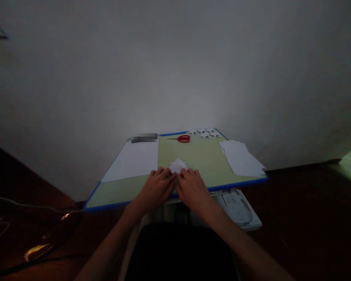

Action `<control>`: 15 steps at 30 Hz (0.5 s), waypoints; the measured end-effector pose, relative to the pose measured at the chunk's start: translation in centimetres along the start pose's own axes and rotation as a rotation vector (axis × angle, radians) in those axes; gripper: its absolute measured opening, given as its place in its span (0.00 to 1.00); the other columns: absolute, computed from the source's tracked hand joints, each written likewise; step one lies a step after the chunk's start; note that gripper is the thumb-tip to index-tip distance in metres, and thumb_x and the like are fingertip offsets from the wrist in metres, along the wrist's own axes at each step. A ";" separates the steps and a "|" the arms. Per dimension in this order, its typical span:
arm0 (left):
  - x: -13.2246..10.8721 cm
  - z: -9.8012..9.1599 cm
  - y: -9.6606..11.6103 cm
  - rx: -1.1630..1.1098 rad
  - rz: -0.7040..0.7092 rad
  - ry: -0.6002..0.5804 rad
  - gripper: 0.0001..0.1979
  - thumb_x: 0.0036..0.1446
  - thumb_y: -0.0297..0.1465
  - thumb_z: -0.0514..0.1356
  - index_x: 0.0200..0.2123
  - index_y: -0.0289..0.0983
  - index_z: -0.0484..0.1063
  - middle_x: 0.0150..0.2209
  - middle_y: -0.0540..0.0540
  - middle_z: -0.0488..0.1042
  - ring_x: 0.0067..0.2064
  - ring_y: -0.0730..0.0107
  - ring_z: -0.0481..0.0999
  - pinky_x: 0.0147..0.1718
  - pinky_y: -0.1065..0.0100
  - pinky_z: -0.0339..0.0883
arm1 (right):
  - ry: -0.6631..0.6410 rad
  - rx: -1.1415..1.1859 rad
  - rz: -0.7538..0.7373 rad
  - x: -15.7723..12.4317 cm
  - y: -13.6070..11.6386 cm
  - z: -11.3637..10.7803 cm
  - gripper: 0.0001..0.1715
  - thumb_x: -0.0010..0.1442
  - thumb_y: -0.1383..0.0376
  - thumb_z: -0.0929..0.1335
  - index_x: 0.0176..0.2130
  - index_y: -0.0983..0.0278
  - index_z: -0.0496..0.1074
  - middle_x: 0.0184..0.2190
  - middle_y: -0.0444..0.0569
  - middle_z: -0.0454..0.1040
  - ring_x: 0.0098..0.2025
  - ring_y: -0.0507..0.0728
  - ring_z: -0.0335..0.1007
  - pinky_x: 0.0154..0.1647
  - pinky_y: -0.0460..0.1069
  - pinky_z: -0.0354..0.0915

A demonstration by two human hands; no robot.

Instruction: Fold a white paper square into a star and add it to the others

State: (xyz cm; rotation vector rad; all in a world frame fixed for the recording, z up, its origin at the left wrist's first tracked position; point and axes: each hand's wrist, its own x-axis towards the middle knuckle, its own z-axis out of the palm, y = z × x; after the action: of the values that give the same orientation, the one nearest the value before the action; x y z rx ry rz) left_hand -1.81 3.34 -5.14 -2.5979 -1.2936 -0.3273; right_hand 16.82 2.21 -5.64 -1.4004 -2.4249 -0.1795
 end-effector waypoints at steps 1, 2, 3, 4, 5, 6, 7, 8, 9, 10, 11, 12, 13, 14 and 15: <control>-0.1 0.1 -0.1 -0.019 -0.002 0.011 0.18 0.74 0.33 0.53 0.60 0.36 0.74 0.55 0.36 0.77 0.55 0.48 0.72 0.50 0.48 0.68 | -0.001 0.015 0.003 -0.1 0.1 0.1 0.16 0.72 0.70 0.64 0.53 0.68 0.77 0.50 0.59 0.78 0.52 0.65 0.73 0.53 0.59 0.62; -0.1 0.1 -0.2 -0.046 -0.001 0.023 0.17 0.74 0.34 0.53 0.59 0.36 0.75 0.54 0.37 0.77 0.54 0.49 0.73 0.50 0.49 0.68 | -0.003 0.030 0.000 -0.2 0.1 0.1 0.16 0.72 0.70 0.64 0.54 0.67 0.77 0.50 0.58 0.78 0.52 0.65 0.73 0.53 0.58 0.62; -0.2 0.2 -0.3 -0.077 0.002 0.030 0.16 0.75 0.34 0.53 0.57 0.36 0.76 0.53 0.38 0.78 0.53 0.50 0.73 0.51 0.49 0.68 | -0.006 0.044 -0.006 -0.2 0.2 0.1 0.16 0.72 0.70 0.64 0.55 0.66 0.76 0.50 0.58 0.78 0.51 0.65 0.74 0.52 0.58 0.63; -0.3 0.2 -0.4 -0.107 0.005 0.036 0.15 0.75 0.33 0.54 0.55 0.36 0.77 0.52 0.39 0.79 0.53 0.52 0.73 0.51 0.50 0.69 | -0.009 0.052 -0.012 -0.3 0.2 0.0 0.17 0.72 0.70 0.64 0.56 0.66 0.76 0.50 0.58 0.78 0.51 0.65 0.74 0.52 0.58 0.63; -0.3 0.2 -0.4 -0.130 0.006 0.038 0.14 0.75 0.33 0.54 0.54 0.36 0.77 0.51 0.39 0.79 0.52 0.53 0.74 0.52 0.51 0.69 | -0.012 0.056 -0.018 -0.3 0.3 -0.1 0.16 0.72 0.70 0.64 0.55 0.65 0.76 0.50 0.57 0.78 0.51 0.65 0.75 0.51 0.58 0.63; -0.4 0.1 -0.4 -0.141 0.006 0.036 0.14 0.75 0.32 0.54 0.53 0.37 0.78 0.50 0.39 0.79 0.52 0.53 0.74 0.52 0.52 0.69 | -0.017 0.057 -0.023 -0.3 0.3 -0.2 0.16 0.72 0.70 0.64 0.55 0.65 0.76 0.50 0.57 0.78 0.51 0.64 0.75 0.51 0.58 0.63; -0.4 0.0 -0.4 -0.139 0.004 0.033 0.14 0.75 0.32 0.54 0.52 0.37 0.78 0.50 0.39 0.79 0.52 0.54 0.74 0.52 0.52 0.69 | -0.022 0.055 -0.027 -0.2 0.3 -0.2 0.15 0.72 0.70 0.64 0.53 0.65 0.76 0.50 0.57 0.77 0.50 0.64 0.76 0.51 0.58 0.63; -0.5 0.0 -0.3 -0.126 -0.002 0.031 0.14 0.74 0.32 0.54 0.53 0.37 0.78 0.51 0.38 0.78 0.53 0.53 0.74 0.52 0.51 0.69 | -0.026 0.054 -0.028 -0.1 0.3 -0.3 0.15 0.73 0.70 0.64 0.52 0.64 0.77 0.51 0.57 0.77 0.50 0.64 0.76 0.51 0.57 0.63; -0.5 -0.2 -0.3 -0.107 -0.012 0.030 0.15 0.74 0.32 0.54 0.55 0.37 0.77 0.52 0.37 0.78 0.53 0.52 0.74 0.51 0.50 0.69 | -0.028 0.051 -0.027 -0.1 0.3 -0.4 0.15 0.73 0.70 0.63 0.52 0.64 0.77 0.51 0.57 0.78 0.49 0.63 0.77 0.51 0.57 0.64; -0.5 -0.3 -0.2 -0.088 -0.023 0.033 0.16 0.74 0.33 0.54 0.57 0.38 0.77 0.53 0.37 0.76 0.54 0.51 0.73 0.50 0.50 0.69 | -0.029 0.044 -0.025 0.0 0.2 -0.4 0.15 0.73 0.69 0.63 0.53 0.64 0.77 0.50 0.57 0.78 0.49 0.63 0.77 0.51 0.57 0.64; -0.5 -0.4 -0.2 -0.071 -0.035 0.036 0.17 0.74 0.33 0.54 0.58 0.39 0.77 0.54 0.36 0.75 0.55 0.50 0.73 0.50 0.49 0.68 | -0.030 0.034 -0.022 0.1 0.2 -0.5 0.16 0.73 0.69 0.63 0.54 0.65 0.76 0.50 0.57 0.78 0.48 0.63 0.77 0.50 0.57 0.65; -0.5 -0.4 -0.3 -0.058 -0.045 0.040 0.17 0.74 0.34 0.53 0.59 0.40 0.77 0.54 0.35 0.74 0.56 0.49 0.72 0.49 0.49 0.68 | -0.032 0.022 -0.020 0.1 0.2 -0.5 0.16 0.73 0.69 0.63 0.55 0.65 0.76 0.50 0.57 0.78 0.48 0.63 0.78 0.50 0.57 0.65; -0.5 -0.5 -0.3 -0.049 -0.053 0.042 0.17 0.75 0.34 0.53 0.59 0.41 0.77 0.55 0.35 0.74 0.56 0.49 0.72 0.49 0.50 0.68 | -0.037 0.010 -0.018 0.2 0.1 -0.6 0.17 0.73 0.70 0.64 0.56 0.65 0.76 0.51 0.57 0.78 0.48 0.63 0.78 0.49 0.56 0.65; -0.4 -0.4 -0.4 -0.044 -0.057 0.043 0.17 0.74 0.34 0.53 0.58 0.41 0.78 0.55 0.35 0.73 0.57 0.49 0.71 0.49 0.50 0.68 | -0.043 0.000 -0.016 0.2 0.1 -0.6 0.17 0.73 0.70 0.64 0.57 0.65 0.76 0.51 0.57 0.78 0.47 0.62 0.78 0.49 0.56 0.66; -0.4 -0.3 -0.5 -0.044 -0.057 0.041 0.17 0.74 0.34 0.53 0.57 0.42 0.79 0.55 0.35 0.73 0.57 0.49 0.71 0.50 0.50 0.68 | -0.050 -0.005 -0.015 0.2 0.1 -0.7 0.18 0.73 0.70 0.64 0.57 0.65 0.75 0.51 0.58 0.78 0.47 0.62 0.78 0.48 0.56 0.66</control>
State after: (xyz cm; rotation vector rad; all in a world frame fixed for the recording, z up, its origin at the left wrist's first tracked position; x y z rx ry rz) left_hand -2.50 3.22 -4.92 -2.5796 -1.3636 -0.4218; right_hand 17.00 2.23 -4.93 -1.4051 -2.4782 -0.1559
